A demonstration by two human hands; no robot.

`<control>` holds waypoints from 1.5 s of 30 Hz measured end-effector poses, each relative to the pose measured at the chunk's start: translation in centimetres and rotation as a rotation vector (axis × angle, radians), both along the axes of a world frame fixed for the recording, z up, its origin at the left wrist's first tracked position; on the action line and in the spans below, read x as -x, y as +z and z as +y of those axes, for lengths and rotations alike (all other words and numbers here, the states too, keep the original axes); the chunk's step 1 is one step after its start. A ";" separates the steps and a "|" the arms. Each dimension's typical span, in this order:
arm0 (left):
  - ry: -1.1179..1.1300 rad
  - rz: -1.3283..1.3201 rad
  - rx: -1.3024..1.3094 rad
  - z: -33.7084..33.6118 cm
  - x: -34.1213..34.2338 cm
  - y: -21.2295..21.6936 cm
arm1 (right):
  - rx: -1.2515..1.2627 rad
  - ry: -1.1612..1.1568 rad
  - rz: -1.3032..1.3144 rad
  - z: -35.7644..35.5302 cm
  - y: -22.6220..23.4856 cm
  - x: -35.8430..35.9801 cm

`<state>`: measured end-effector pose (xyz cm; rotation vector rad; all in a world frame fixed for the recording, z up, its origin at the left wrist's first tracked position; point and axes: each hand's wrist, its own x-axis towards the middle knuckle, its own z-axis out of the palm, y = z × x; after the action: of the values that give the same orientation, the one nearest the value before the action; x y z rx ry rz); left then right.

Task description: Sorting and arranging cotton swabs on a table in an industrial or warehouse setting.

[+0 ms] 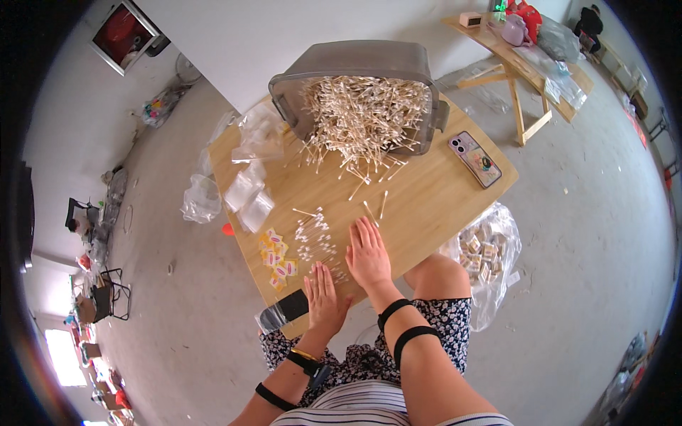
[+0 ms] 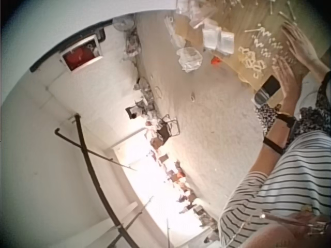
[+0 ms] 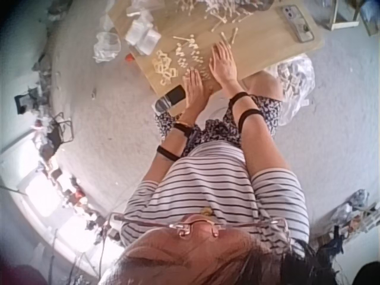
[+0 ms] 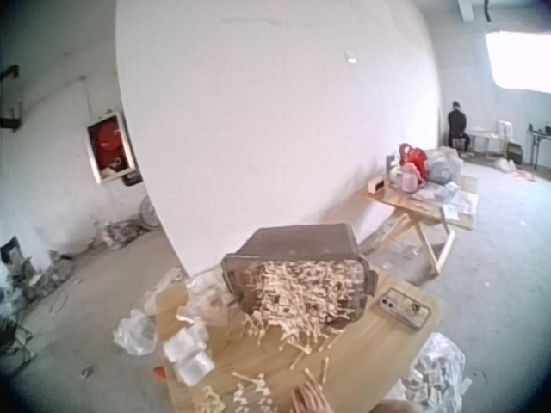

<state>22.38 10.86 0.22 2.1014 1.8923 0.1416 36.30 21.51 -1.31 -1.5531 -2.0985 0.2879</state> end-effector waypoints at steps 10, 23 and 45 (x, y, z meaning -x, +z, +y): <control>0.292 -0.742 -0.330 1.9 3.6 -1.3 | 0.180 0.169 0.625 -2.1 1.7 1.0; 0.321 -1.083 -0.422 3.9 2.4 -0.9 | 0.154 0.185 0.744 -2.4 1.0 4.6; 0.111 0.127 -0.072 11.9 4.9 -0.9 | 0.083 0.181 0.391 8.2 0.6 5.9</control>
<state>17.43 22.71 -0.70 2.0974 2.1083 0.1036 30.42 29.72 -0.70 -1.2303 -1.9328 0.6924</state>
